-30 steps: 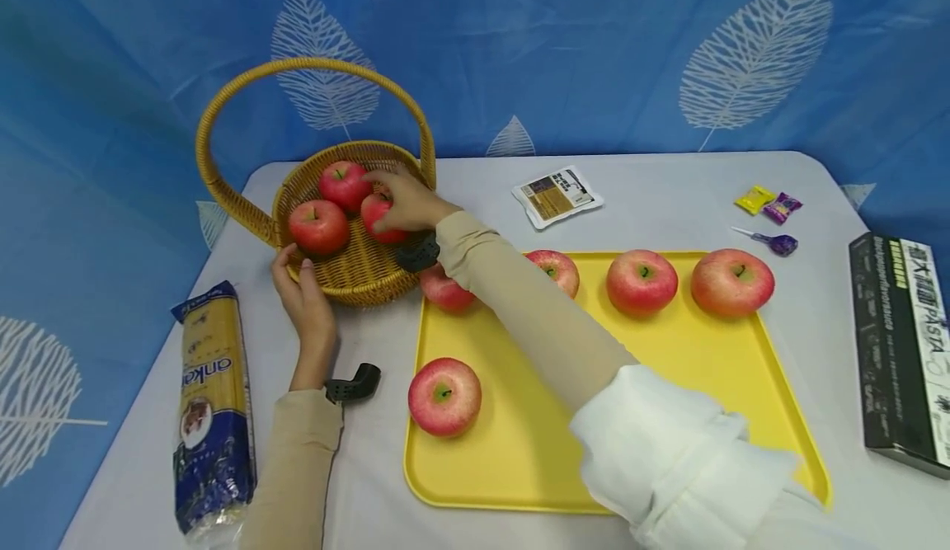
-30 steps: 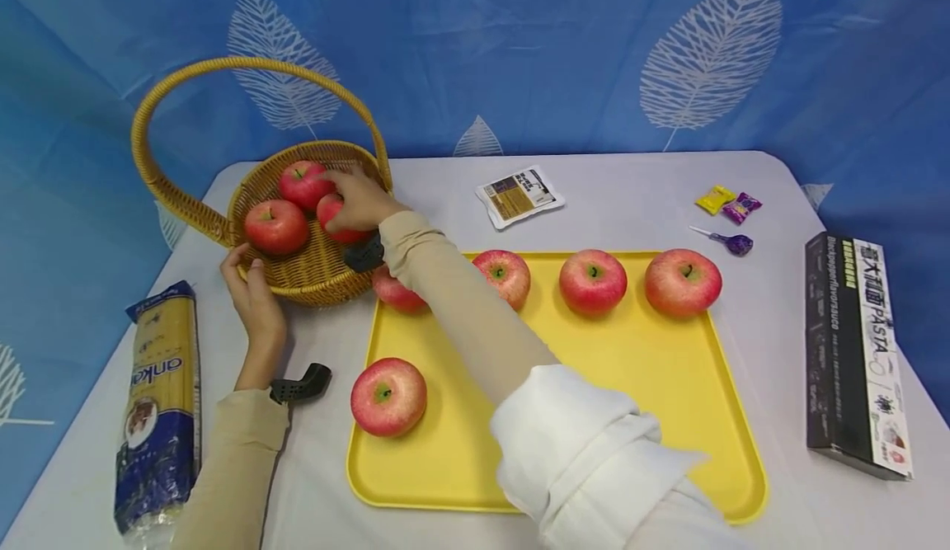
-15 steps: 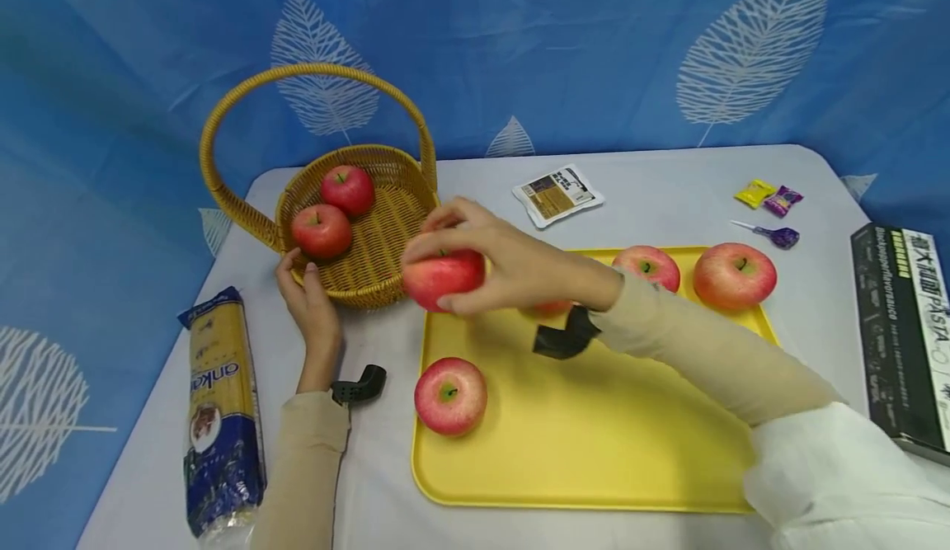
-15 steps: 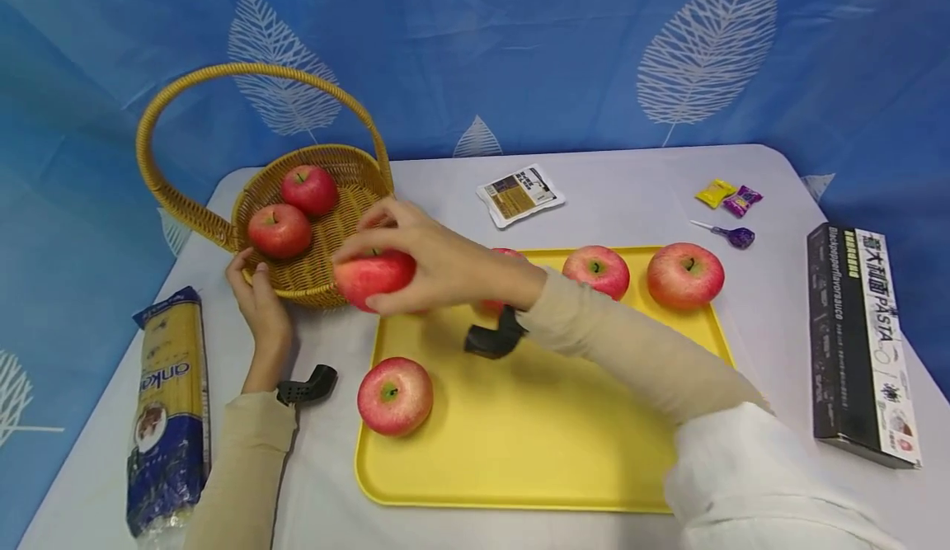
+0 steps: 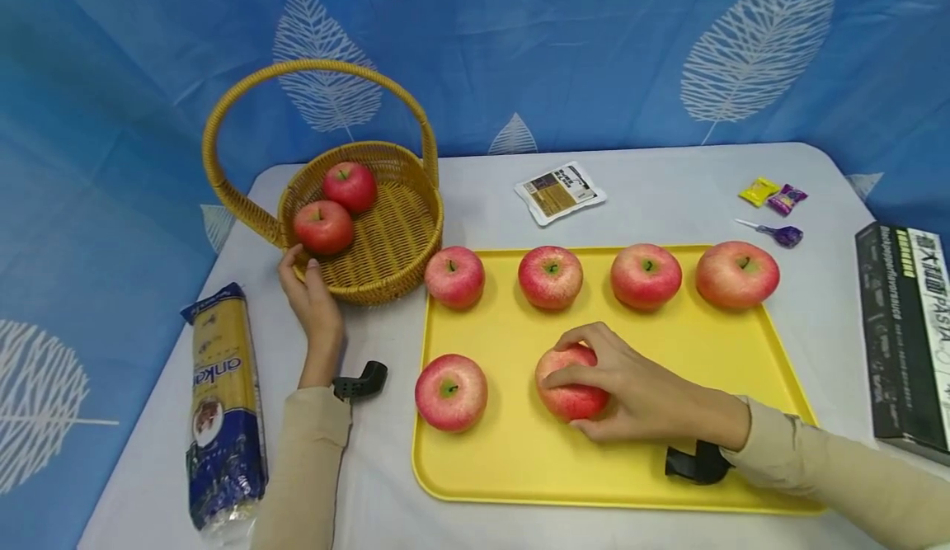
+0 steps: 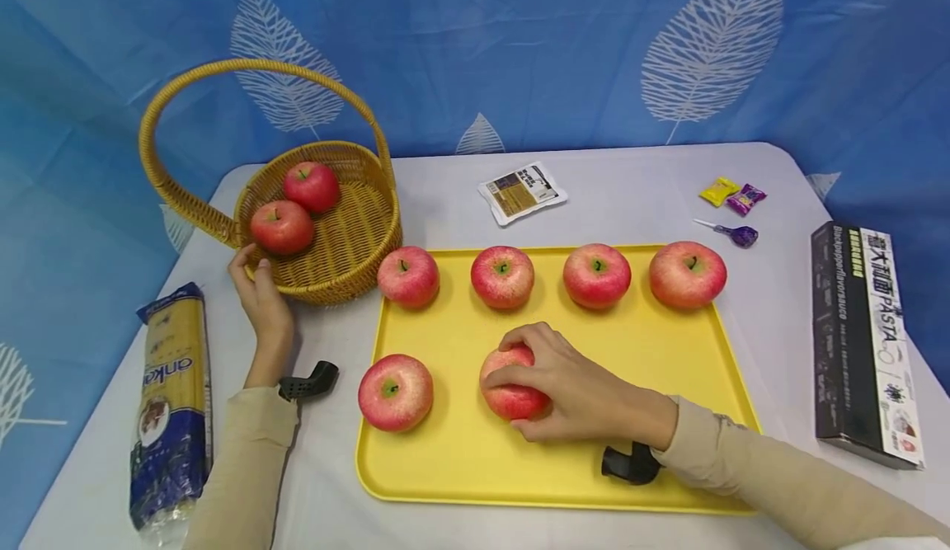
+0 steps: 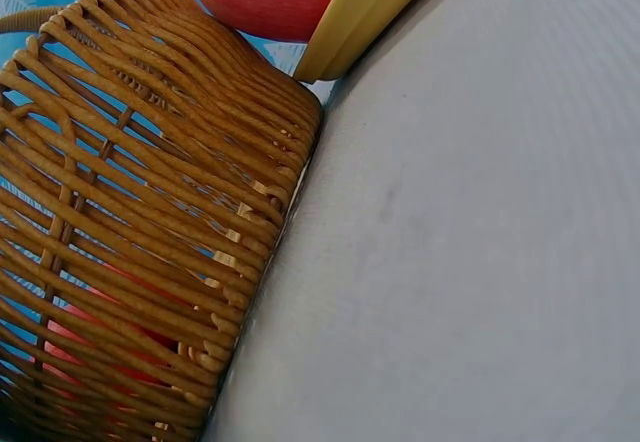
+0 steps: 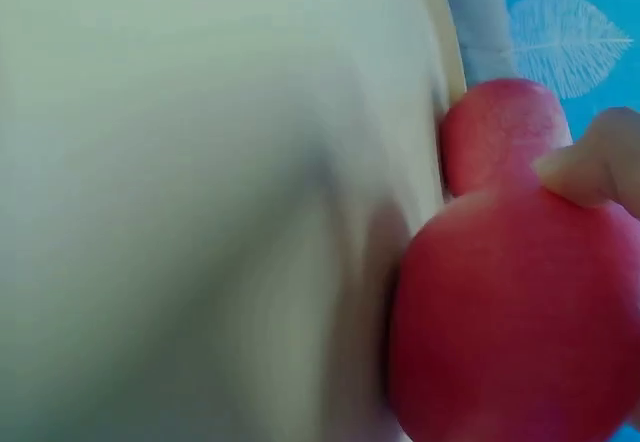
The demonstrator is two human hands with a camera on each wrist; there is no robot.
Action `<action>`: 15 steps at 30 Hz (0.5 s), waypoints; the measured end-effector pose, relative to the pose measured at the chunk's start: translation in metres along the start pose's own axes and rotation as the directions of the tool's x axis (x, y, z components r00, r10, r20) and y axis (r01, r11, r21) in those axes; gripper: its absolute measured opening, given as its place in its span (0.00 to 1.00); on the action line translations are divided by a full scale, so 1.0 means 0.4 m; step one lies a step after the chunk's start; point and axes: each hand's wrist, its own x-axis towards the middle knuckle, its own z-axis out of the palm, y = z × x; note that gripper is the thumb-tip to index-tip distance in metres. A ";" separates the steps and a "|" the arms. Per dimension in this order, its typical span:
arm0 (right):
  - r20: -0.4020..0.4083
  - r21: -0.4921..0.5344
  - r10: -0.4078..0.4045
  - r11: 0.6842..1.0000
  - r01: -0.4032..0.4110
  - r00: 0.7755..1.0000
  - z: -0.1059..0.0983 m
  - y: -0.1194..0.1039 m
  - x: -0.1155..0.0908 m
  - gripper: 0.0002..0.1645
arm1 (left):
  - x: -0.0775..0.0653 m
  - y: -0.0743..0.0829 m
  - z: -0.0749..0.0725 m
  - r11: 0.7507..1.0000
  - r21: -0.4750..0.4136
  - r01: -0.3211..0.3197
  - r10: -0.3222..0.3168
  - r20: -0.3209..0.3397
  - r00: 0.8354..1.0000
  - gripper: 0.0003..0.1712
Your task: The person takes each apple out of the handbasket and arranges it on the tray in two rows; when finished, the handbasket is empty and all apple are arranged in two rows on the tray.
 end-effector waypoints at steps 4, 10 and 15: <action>0.055 -0.050 -0.001 0.999 0.004 0.998 -0.011 -0.008 -0.020 0.31 | -0.004 -0.002 0.000 1.000 0.011 -0.006 0.006 0.000 1.000 0.22; 0.059 -0.046 0.050 0.998 -0.048 0.997 -0.079 -0.007 0.014 0.35 | -0.008 -0.006 0.001 1.000 0.016 -0.026 0.026 0.010 1.000 0.22; 0.003 0.076 0.111 0.991 -0.111 0.994 -0.130 0.013 0.117 0.33 | -0.003 -0.003 -0.002 0.999 0.020 -0.030 0.030 0.006 1.000 0.22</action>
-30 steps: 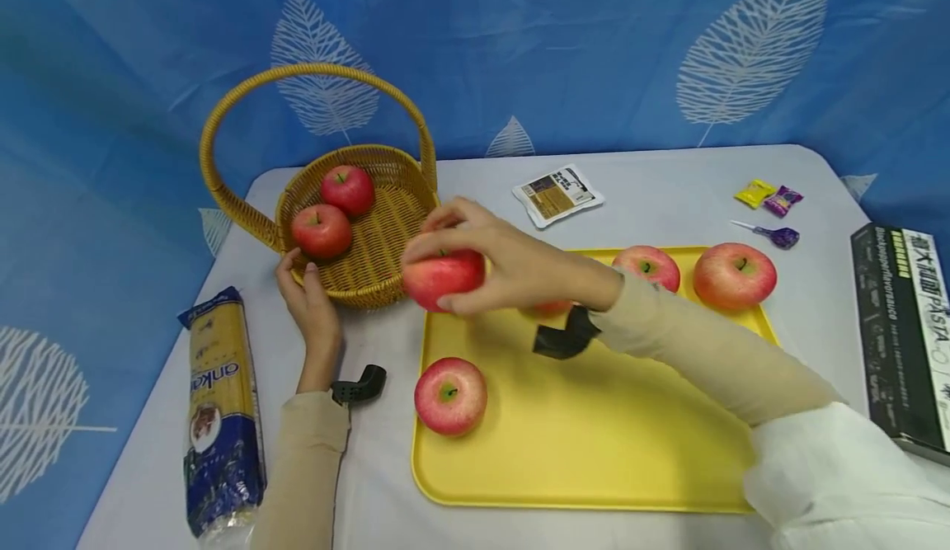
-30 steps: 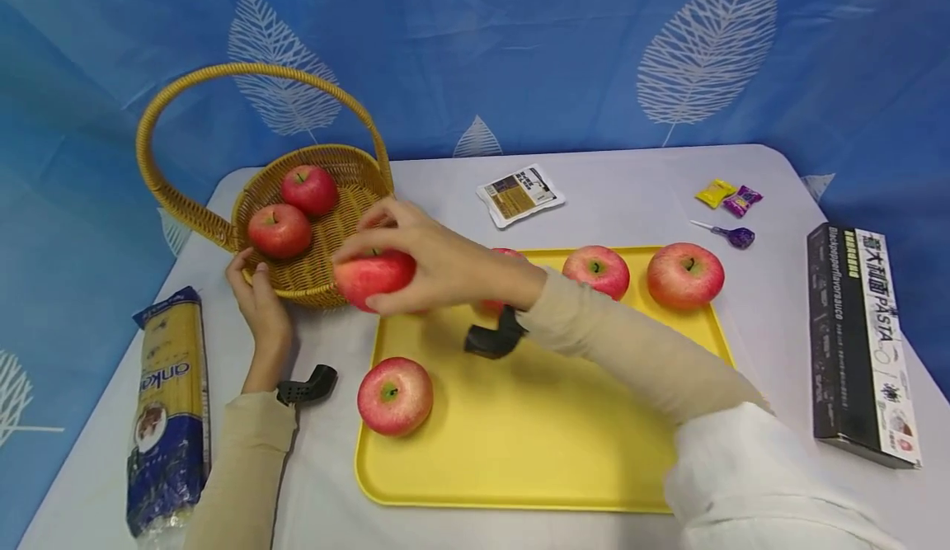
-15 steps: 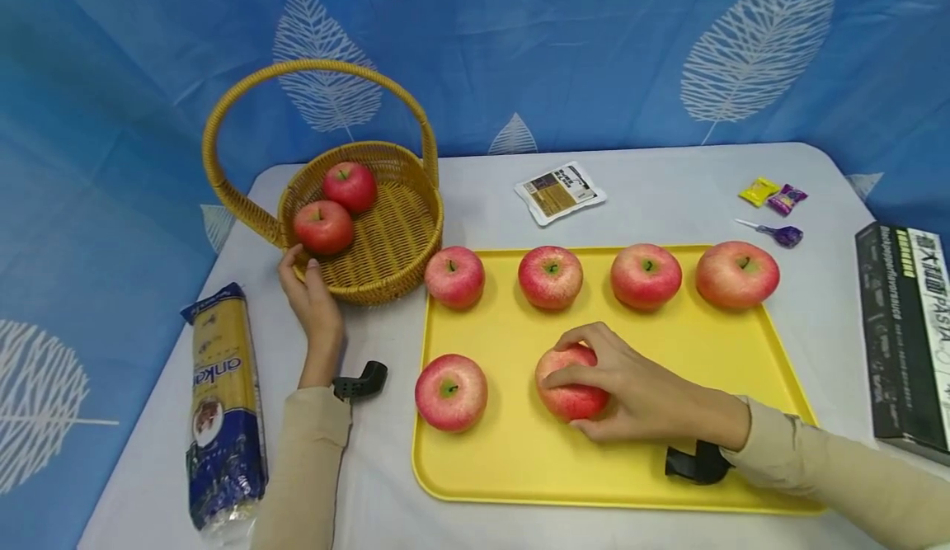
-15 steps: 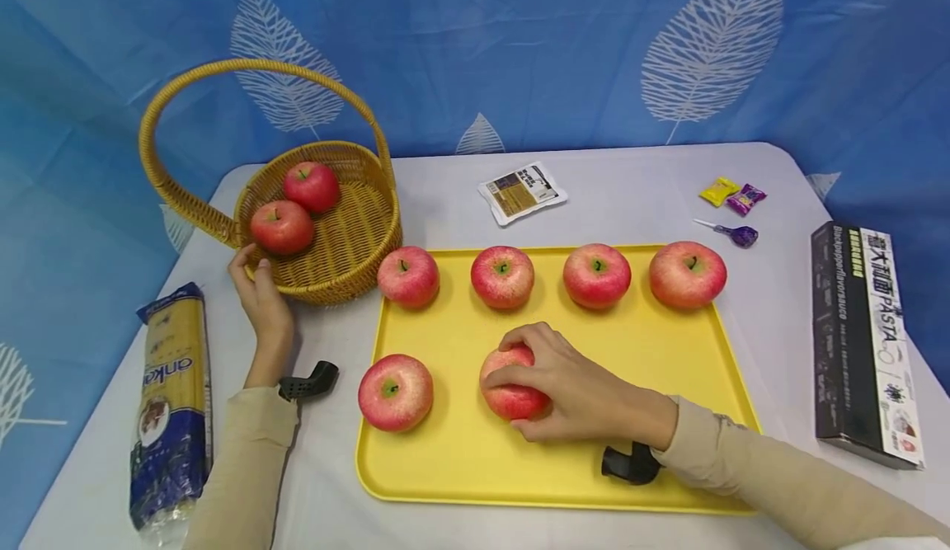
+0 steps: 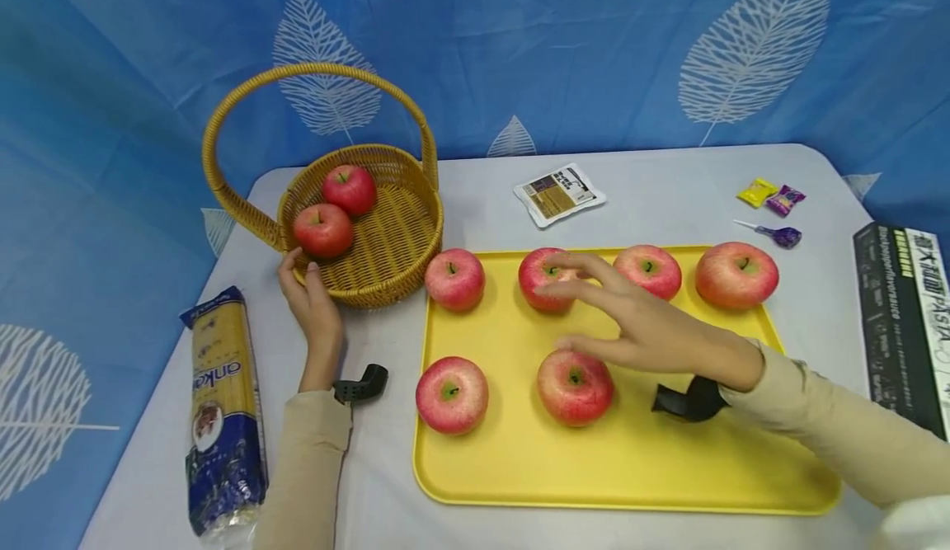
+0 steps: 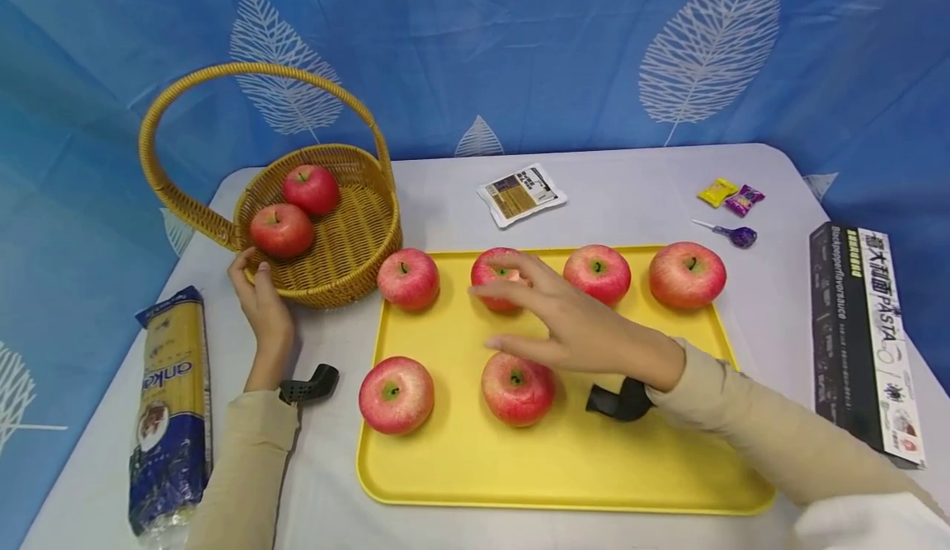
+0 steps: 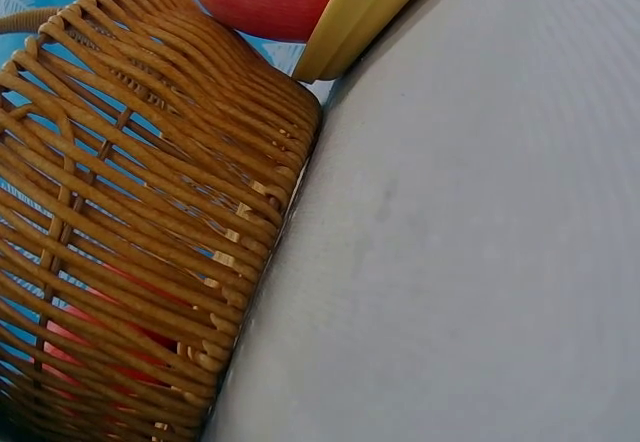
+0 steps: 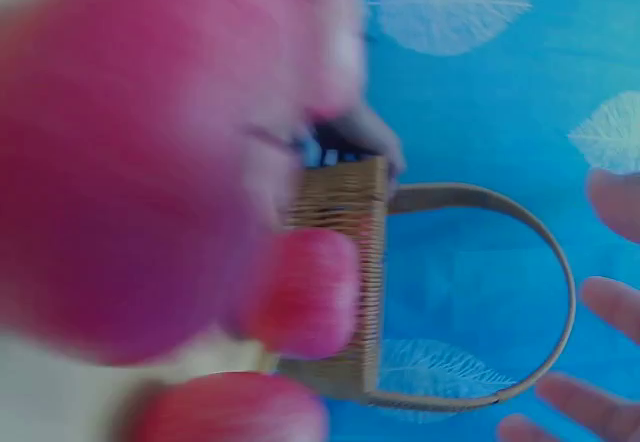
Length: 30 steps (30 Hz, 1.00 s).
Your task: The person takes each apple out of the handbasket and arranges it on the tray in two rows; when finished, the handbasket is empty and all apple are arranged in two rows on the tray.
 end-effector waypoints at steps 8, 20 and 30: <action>-0.106 0.004 -0.057 0.998 0.057 0.993 0.028 0.012 0.315 0.31 | 0.008 -0.001 -0.008 1.000 -0.006 0.005 -0.005 0.007 1.000 0.21; 0.195 -0.119 0.163 0.983 -0.142 0.967 0.172 0.045 0.660 0.43 | -0.006 -0.006 0.006 0.999 0.026 0.023 -0.023 -0.001 1.000 0.22; 0.306 -0.053 0.262 0.965 -0.258 0.915 0.283 0.012 0.747 0.55 | -0.005 -0.001 0.001 1.000 0.013 0.009 -0.009 0.002 1.000 0.21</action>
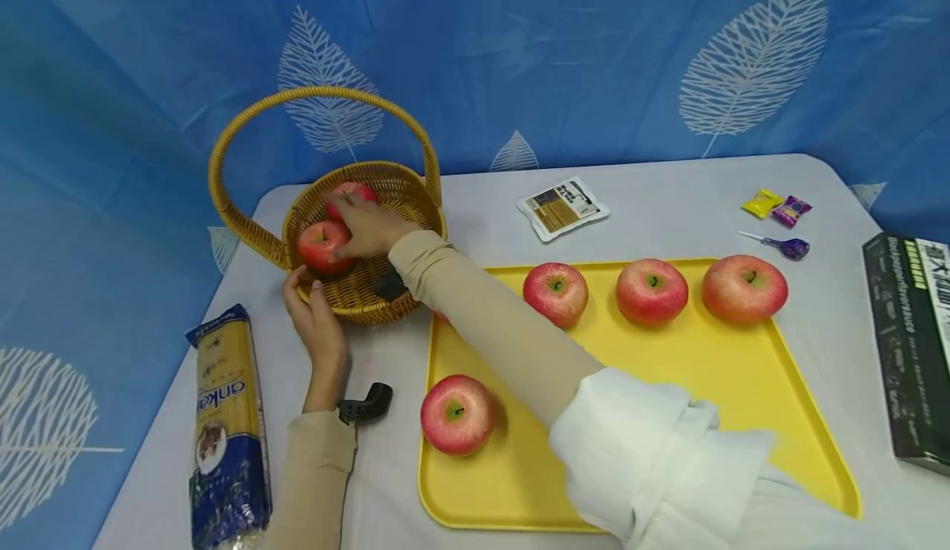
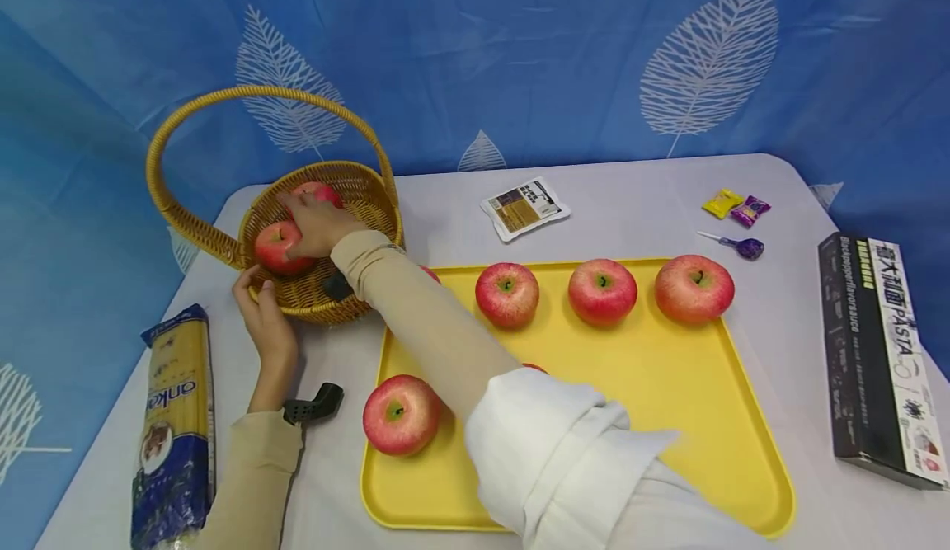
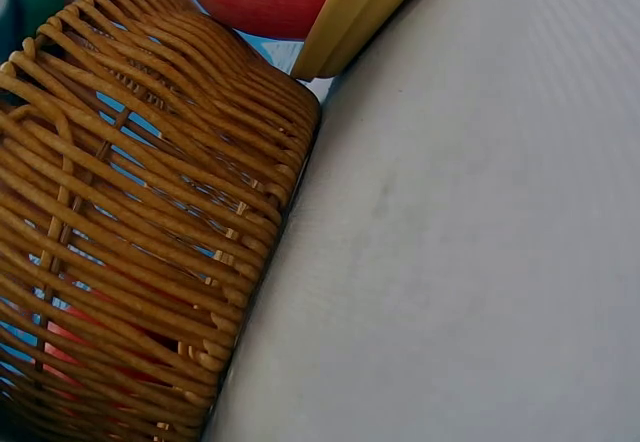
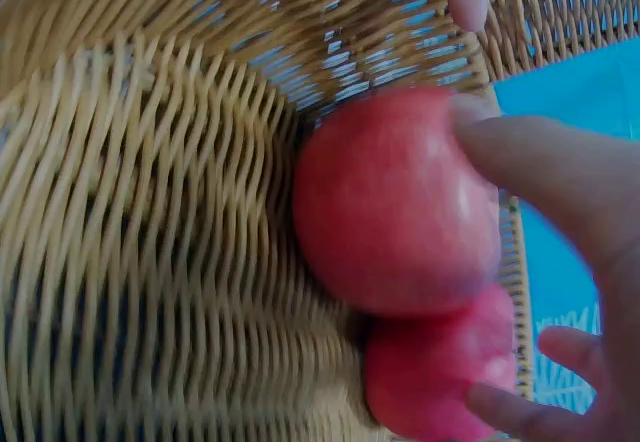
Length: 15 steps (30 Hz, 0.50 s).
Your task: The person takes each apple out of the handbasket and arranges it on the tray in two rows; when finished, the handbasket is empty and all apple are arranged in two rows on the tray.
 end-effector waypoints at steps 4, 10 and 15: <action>0.044 0.049 -0.012 0.999 0.010 0.999 0.018 -0.004 0.010 0.60 | 0.003 0.000 0.001 1.000 0.007 -0.008 0.008 -0.002 1.000 0.21; 0.102 0.090 -0.002 0.996 -0.008 0.995 0.037 0.002 0.013 0.63 | 0.003 0.005 0.003 1.000 0.022 -0.019 0.018 0.016 1.000 0.22; 0.067 0.121 -0.045 0.992 0.037 0.997 0.052 0.005 0.024 0.61 | 0.005 0.006 -0.001 0.999 0.032 -0.015 0.015 0.000 1.000 0.22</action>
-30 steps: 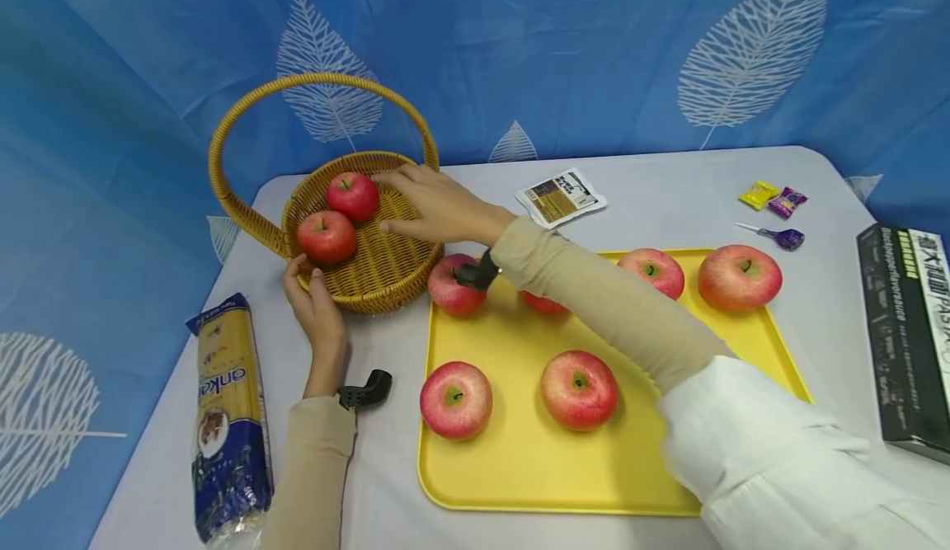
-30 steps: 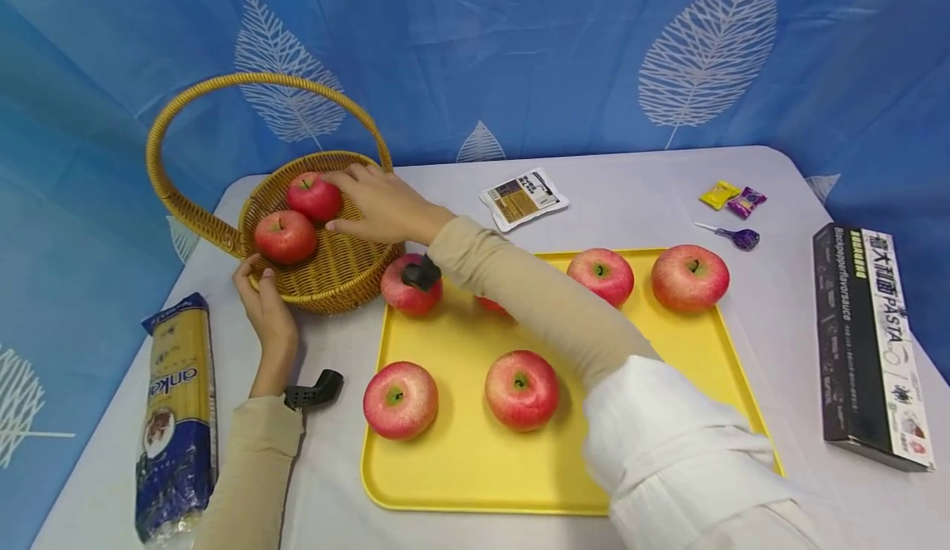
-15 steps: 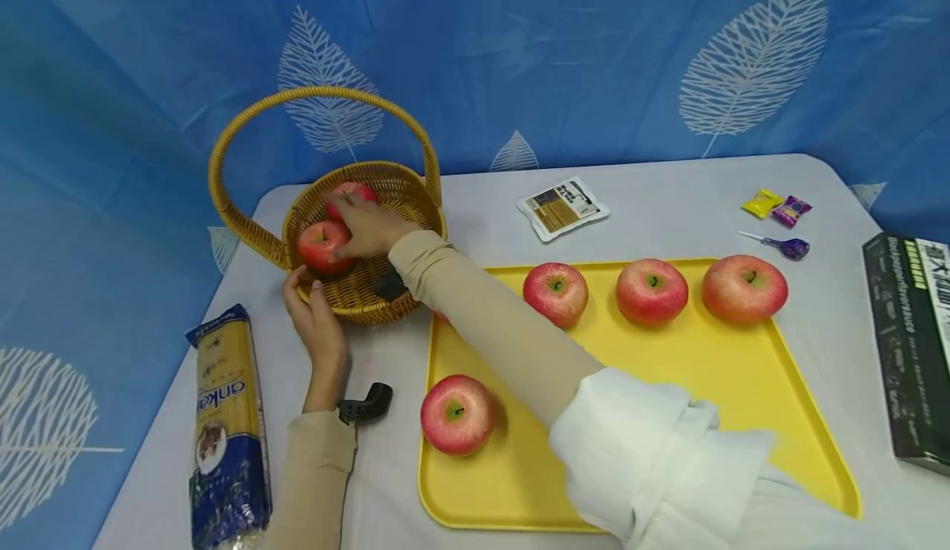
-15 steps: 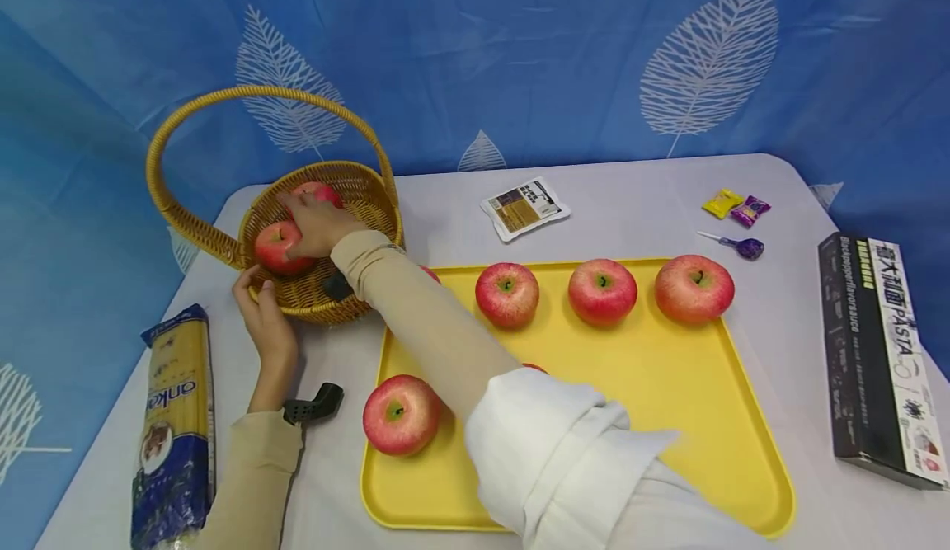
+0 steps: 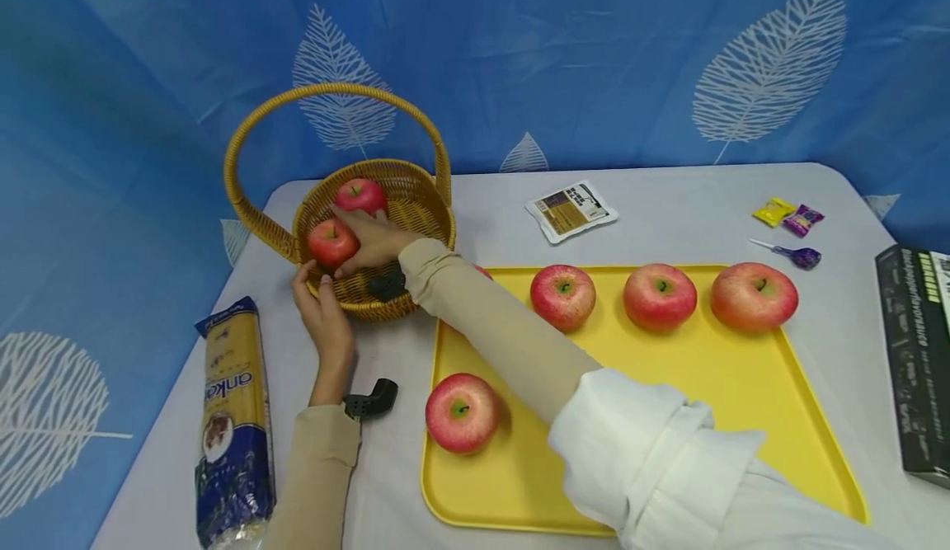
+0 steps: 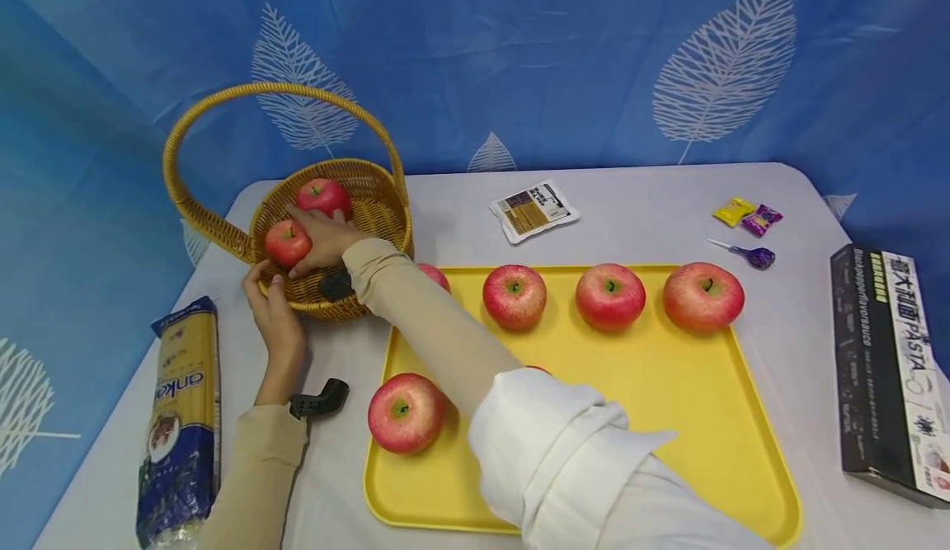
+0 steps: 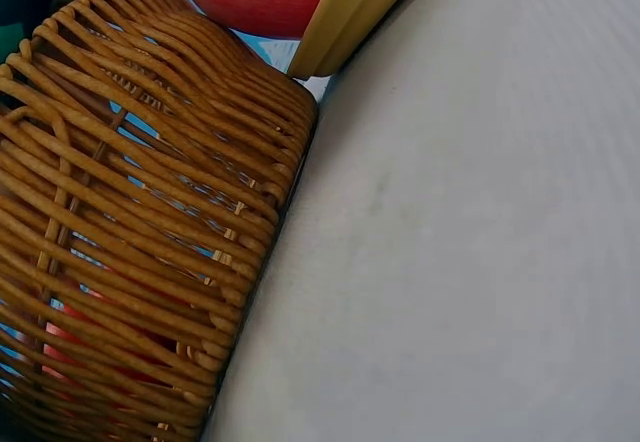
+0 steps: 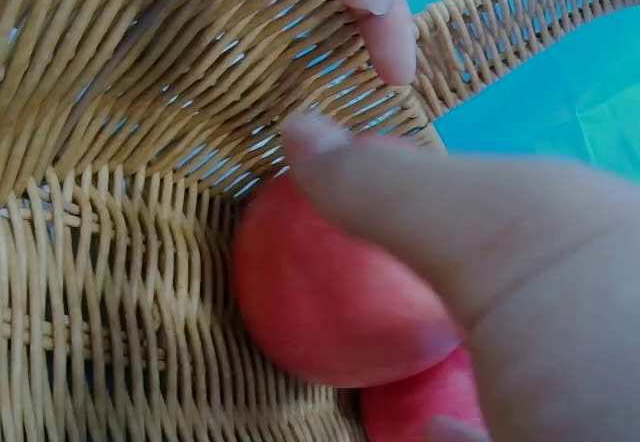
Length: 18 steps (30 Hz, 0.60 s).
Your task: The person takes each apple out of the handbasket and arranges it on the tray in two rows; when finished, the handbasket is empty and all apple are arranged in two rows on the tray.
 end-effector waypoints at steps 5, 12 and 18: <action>-0.051 0.126 -0.007 0.992 0.013 0.999 0.012 0.003 0.009 0.61 | 0.000 0.000 0.000 1.000 -0.002 -0.007 0.007 -0.004 1.000 0.22; -0.021 0.090 -0.084 0.992 0.086 0.996 -0.003 -0.012 -0.017 0.45 | -0.005 0.003 -0.001 1.000 0.015 0.024 -0.024 0.002 1.000 0.22; -0.021 0.103 -0.085 0.991 0.086 0.996 -0.040 -0.010 -0.050 0.32 | 0.002 0.001 0.002 1.000 -0.018 0.022 -0.022 -0.007 1.000 0.22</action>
